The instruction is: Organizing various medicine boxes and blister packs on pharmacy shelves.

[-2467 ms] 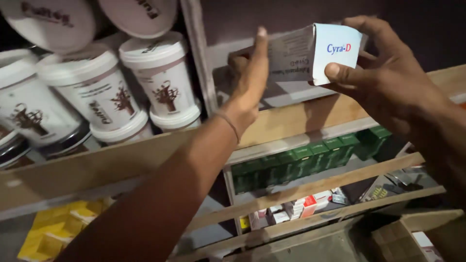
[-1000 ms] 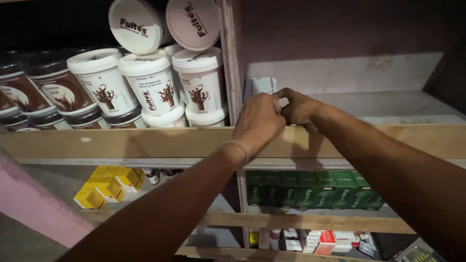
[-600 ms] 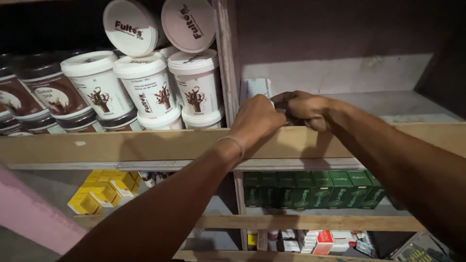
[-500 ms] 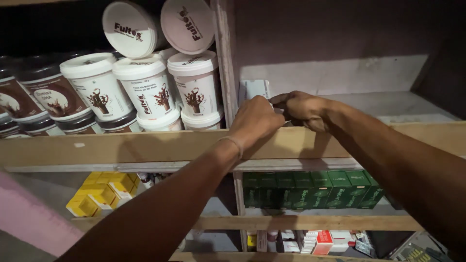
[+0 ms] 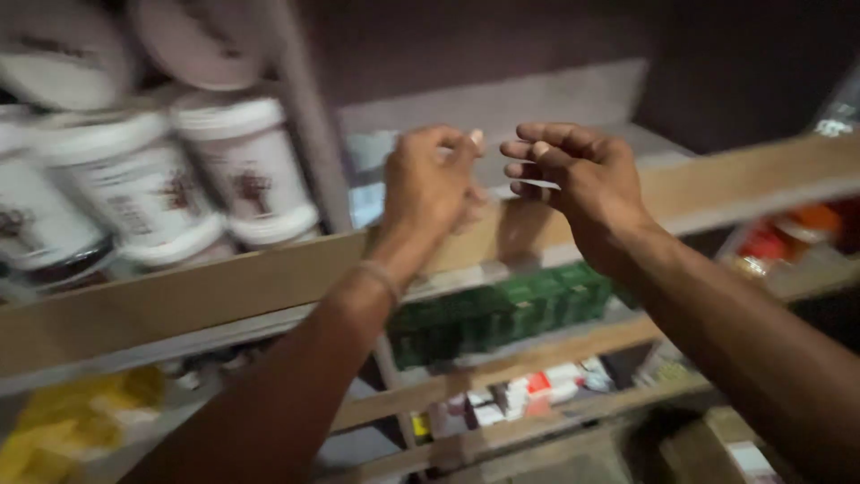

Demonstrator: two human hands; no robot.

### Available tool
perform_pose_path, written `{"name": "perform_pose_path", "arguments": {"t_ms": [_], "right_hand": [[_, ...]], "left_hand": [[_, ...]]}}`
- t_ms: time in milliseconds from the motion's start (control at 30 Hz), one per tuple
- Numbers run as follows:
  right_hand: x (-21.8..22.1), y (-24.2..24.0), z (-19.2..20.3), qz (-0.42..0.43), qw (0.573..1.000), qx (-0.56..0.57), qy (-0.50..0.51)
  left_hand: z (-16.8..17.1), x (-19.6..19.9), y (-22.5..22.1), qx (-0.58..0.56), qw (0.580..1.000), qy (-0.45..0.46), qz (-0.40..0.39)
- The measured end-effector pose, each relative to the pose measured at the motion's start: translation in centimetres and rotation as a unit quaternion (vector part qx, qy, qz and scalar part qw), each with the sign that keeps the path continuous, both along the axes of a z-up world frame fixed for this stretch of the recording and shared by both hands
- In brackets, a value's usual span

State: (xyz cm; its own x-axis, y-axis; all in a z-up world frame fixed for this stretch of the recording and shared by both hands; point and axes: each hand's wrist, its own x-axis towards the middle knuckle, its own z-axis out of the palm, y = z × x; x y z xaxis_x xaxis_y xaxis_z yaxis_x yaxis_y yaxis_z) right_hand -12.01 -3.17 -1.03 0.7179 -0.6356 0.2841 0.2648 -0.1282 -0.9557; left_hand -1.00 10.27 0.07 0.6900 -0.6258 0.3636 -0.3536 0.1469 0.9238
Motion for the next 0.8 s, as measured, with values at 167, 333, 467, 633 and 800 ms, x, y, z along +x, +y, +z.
{"name": "perform_pose_path", "arguments": {"t_ms": [167, 333, 467, 633, 800], "right_hand": [[-5.8, -1.0, -1.0, -0.093, 0.995, 0.037, 0.008], [-10.3, -2.3, -1.4, -0.142, 0.988, 0.045, 0.048], [-13.4, -8.7, -3.8, -0.103, 0.995, 0.020, -0.001], [-17.2, -10.9, -0.1, -0.137, 0.990, -0.004, 0.030], [-21.0, -15.7, -0.2, -0.164, 0.984, -0.018, 0.067]], "left_hand": [[-1.7, -2.6, -3.8, 0.036, 0.989, -0.138, 0.033], [-1.5, -7.2, -7.8, 0.064, 0.994, -0.076, -0.035], [-1.6, -10.1, -11.9, 0.060, 0.996, -0.068, -0.013], [-2.6, -13.0, -18.1, 0.001, 0.998, -0.046, -0.053], [-2.2, -16.9, -22.0, -0.015, 0.991, -0.130, -0.034]]}}
